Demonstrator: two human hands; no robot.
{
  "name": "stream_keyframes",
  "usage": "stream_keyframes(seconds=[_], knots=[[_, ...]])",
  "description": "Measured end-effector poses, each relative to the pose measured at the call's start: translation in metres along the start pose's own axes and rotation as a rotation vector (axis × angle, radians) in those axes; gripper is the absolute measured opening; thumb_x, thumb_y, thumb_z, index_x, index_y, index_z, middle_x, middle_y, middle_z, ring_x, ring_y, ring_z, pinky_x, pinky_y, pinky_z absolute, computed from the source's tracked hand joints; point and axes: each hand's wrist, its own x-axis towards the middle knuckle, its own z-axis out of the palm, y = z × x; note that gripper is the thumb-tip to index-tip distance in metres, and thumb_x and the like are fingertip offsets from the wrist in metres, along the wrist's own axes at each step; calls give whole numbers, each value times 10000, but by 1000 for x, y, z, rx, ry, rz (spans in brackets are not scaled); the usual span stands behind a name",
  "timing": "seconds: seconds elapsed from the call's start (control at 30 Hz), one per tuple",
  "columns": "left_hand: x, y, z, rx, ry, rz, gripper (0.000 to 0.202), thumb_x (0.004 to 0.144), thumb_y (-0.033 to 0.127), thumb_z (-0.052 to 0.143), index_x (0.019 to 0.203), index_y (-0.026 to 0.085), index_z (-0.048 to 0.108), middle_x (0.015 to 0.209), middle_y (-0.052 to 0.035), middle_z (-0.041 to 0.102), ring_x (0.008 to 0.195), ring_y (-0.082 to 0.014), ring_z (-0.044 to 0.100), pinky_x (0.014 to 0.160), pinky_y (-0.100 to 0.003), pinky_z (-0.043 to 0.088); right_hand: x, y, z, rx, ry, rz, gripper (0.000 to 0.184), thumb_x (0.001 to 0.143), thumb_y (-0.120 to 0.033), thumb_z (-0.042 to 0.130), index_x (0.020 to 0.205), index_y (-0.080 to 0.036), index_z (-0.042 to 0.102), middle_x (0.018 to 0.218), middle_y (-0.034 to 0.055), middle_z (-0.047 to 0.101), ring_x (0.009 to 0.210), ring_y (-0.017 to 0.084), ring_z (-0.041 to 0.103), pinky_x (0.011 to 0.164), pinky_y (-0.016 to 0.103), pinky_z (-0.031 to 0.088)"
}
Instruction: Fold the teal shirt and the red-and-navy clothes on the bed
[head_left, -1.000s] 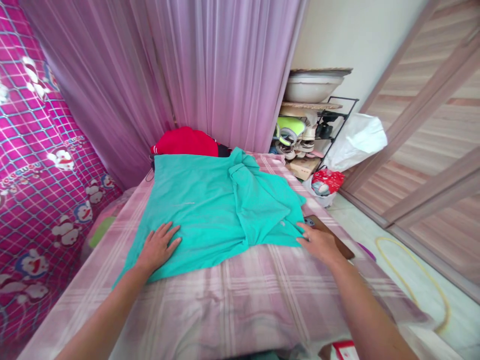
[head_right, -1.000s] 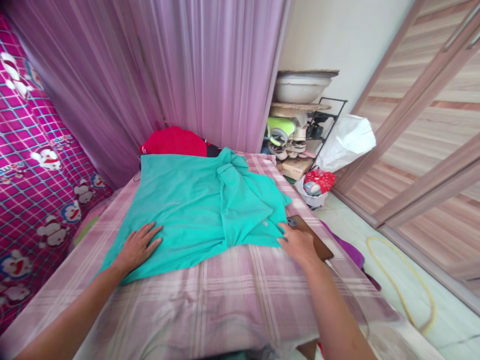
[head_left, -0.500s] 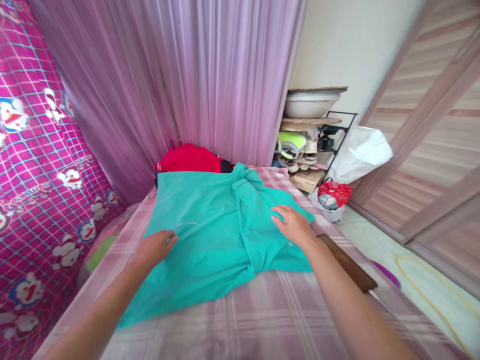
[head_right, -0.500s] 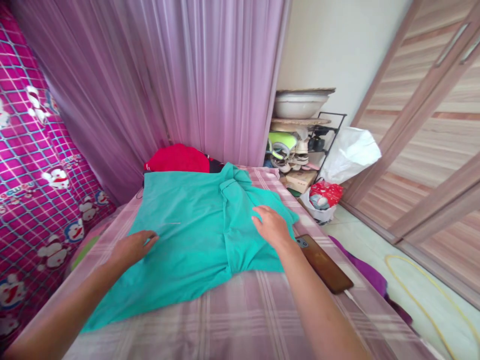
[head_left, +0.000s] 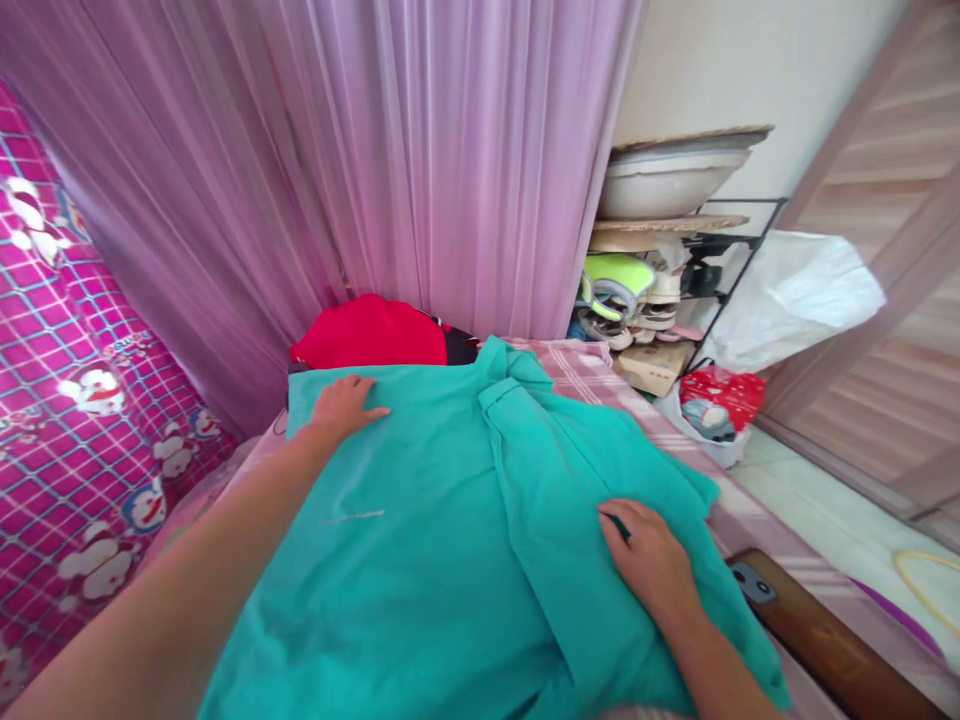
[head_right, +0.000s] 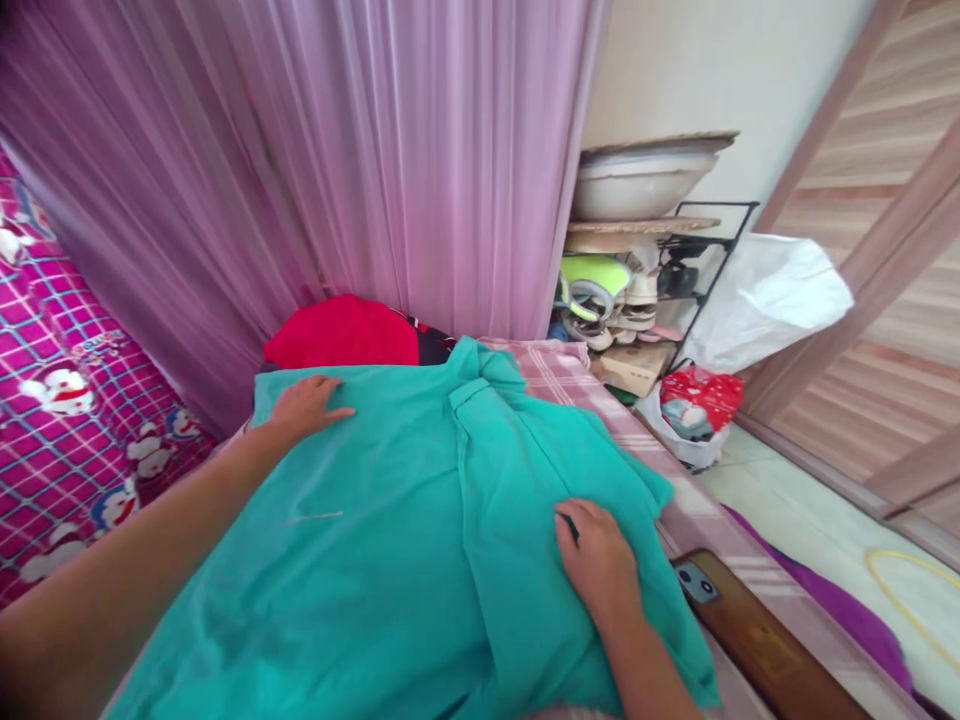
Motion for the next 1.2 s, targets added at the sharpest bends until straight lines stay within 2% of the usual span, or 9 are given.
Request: stream_keyframes(seconds=[0.17,0.4,0.53,0.67,0.77,0.87,1.03,1.13,1.2], knots=[[26,-8,12,-51,126,-94,773,893,538,517,1509,111,326,1494,-208,440,1335,-354,452,1058,-438,391,2,-5,-4,-5,-29,35,321,908,-330,421,951,-248,729,1028,89,734,975,265,656,926,439,514],[36,-25,6,4,39,-116,440,981,396,389,1179,106,653,1182,-147,667,1185,-334,564,1002,-446,426,-1,-5,-4,-17,-41,38,316,907,-316,423,951,-238,726,1020,92,730,967,263,653,916,428,516],[32,-26,8,-39,104,-135,499,1010,367,311,1198,13,607,1213,-159,634,1197,-347,534,1008,-500,418,1,-7,-5,-31,-42,21,330,915,-320,418,967,-217,727,1025,102,730,966,265,654,914,431,517],[21,-9,13,-64,220,-175,459,963,333,424,1333,84,535,1413,-189,523,1296,-346,477,1060,-487,393,1,-9,-5,-43,-51,29,333,915,-318,416,968,-217,729,1033,104,732,966,269,656,912,445,519],[-5,15,26,-116,293,57,512,980,347,383,1444,141,446,1560,-132,394,1430,-298,343,1163,-463,283,0,-9,-7,-58,-77,30,327,908,-309,423,964,-230,735,1041,98,732,975,270,656,918,442,518],[-50,40,54,-145,142,345,513,984,470,370,1420,243,516,1587,-60,381,1482,-292,266,1212,-500,171,8,-14,-14,-69,-121,36,313,902,-310,438,961,-257,741,1037,75,741,968,256,669,891,399,526],[-119,63,108,-255,81,409,674,949,622,368,1537,296,333,1583,-74,384,1469,-279,313,1203,-521,213,77,-58,-29,-80,-117,2,322,927,-330,459,1098,-291,729,1102,57,747,933,229,694,799,319,523],[-132,65,122,-286,128,385,680,961,608,356,1557,289,275,1571,-88,401,1454,-273,346,1189,-532,252,144,-103,-22,-121,-166,-114,380,950,-301,474,1292,-276,639,1133,69,745,963,232,696,801,307,512],[-132,65,123,-286,144,372,678,960,607,365,1558,302,267,1574,-93,395,1450,-287,352,1182,-561,254,186,-130,-7,-149,-199,-170,510,959,-285,493,1465,-220,469,1069,89,758,920,230,706,793,315,511]])
